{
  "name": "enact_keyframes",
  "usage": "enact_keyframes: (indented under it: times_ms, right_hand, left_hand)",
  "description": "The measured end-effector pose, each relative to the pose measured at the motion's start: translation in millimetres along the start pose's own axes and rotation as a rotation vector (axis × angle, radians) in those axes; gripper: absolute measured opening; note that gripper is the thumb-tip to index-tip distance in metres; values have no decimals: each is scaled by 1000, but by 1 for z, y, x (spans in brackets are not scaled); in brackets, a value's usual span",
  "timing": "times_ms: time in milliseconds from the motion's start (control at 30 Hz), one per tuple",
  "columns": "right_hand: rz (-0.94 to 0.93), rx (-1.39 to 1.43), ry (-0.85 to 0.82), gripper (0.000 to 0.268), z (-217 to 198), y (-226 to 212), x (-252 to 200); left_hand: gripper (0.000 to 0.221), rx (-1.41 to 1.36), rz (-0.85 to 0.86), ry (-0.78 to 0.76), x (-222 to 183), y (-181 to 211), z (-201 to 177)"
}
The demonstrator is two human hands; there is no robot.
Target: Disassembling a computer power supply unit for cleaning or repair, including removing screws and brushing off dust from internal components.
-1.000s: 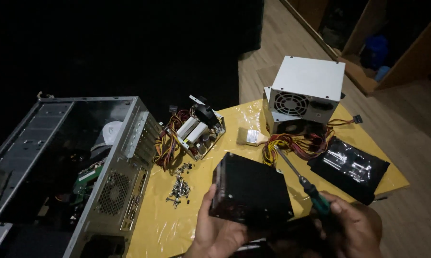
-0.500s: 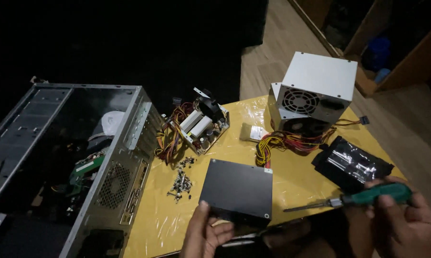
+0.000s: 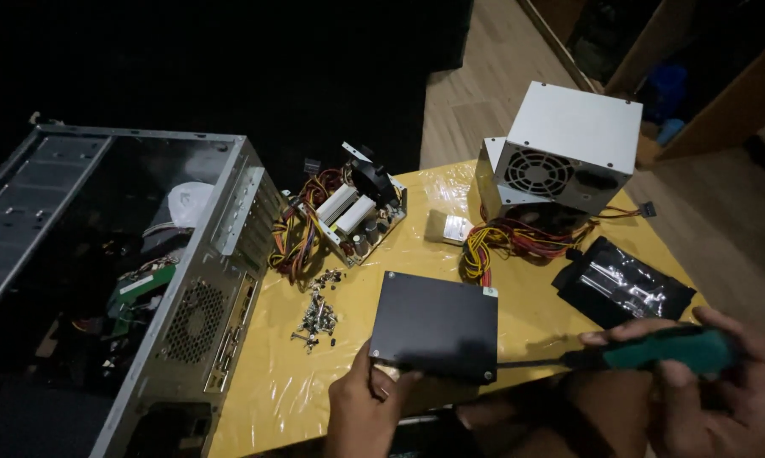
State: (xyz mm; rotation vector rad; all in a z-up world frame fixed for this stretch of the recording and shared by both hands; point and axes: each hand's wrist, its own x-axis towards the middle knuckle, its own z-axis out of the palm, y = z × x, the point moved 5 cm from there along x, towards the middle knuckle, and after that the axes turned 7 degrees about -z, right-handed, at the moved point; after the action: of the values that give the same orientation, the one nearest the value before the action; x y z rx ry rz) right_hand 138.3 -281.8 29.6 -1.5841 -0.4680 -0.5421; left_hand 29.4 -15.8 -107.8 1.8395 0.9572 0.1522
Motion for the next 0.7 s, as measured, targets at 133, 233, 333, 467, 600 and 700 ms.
enact_keyframes:
  times_ms: [133, 233, 333, 467, 600, 700]
  right_hand:
    - [-77, 66, -62, 44, -1, -2, -5]
    - [14, 26, -69, 41, 4, -15, -8]
    - [-18, 56, -115, 43, 8, -21, -8]
    - [-80, -20, -138, 42, 24, -37, -7]
    - [-155, -110, -143, 41, 27, -38, 0]
    - [-244, -112, -308, 44, 15, -20, 11]
  left_hand:
    - [90, 184, 235, 275, -16, 12, 0]
    - [55, 76, 681, 702, -59, 73, -20]
    - [59, 126, 862, 433, -59, 83, 4]
    - [53, 274, 1158, 402, -47, 98, 32]
    - [45, 248, 1138, 315, -28, 96, 43]
    - [48, 250, 1141, 329, -21, 93, 46]
